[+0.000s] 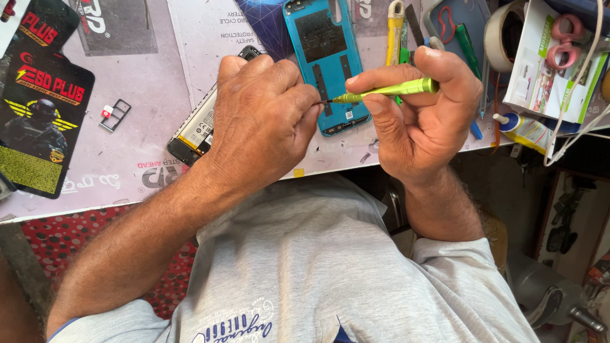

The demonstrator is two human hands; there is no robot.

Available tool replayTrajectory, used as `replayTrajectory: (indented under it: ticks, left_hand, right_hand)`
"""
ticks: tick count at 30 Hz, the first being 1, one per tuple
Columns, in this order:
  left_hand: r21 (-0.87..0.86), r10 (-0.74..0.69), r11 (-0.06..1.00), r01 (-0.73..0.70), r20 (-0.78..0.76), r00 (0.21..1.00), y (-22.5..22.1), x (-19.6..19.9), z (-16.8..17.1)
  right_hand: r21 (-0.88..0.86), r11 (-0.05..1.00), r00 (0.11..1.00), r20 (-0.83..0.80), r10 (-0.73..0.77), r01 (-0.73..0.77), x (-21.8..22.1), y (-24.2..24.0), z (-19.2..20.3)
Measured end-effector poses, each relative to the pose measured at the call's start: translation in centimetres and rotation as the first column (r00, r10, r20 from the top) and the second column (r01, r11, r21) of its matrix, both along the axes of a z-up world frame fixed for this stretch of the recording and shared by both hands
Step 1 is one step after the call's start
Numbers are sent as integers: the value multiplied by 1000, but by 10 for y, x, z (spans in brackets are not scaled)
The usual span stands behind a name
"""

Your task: The person disassembles a mobile phone using a screwdriver to remove internal components and then reinstalls a protective casing by hand.

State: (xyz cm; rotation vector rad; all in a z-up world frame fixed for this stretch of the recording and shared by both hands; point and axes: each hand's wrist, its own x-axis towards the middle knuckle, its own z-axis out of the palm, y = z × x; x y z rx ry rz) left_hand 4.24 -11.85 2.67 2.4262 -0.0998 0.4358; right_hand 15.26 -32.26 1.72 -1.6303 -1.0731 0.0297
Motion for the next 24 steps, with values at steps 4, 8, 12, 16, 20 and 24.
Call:
replayTrajectory:
  ticks: [4,8,12,16,20,24]
  left_hand:
    - [-168,-13,986,14,10,1000,5,-6,-1]
    - [-323,-6,946,13,24,1000,9,-11,-3]
    - [-343,4,939,13,48,999,11,-15,-1]
    - [-346,8,938,11,54,998,11,-17,1]
    - [-343,12,939,10,63,998,12,-18,1]
    - [-330,19,944,5,69,997,12,-18,1]
  right_hand:
    - [86,994,984,-171,-54,70,-7,-10,-4]
    - [155,987,990,-141,-23,45,-14,-7,1]
    - [132,990,993,-117,-31,47,-14,0,5]
    - [139,989,993,-113,-39,55,-18,4,5]
    - [122,992,996,-88,-32,42,-18,6,6]
    - [127,991,995,-95,-29,41,-20,4,4]
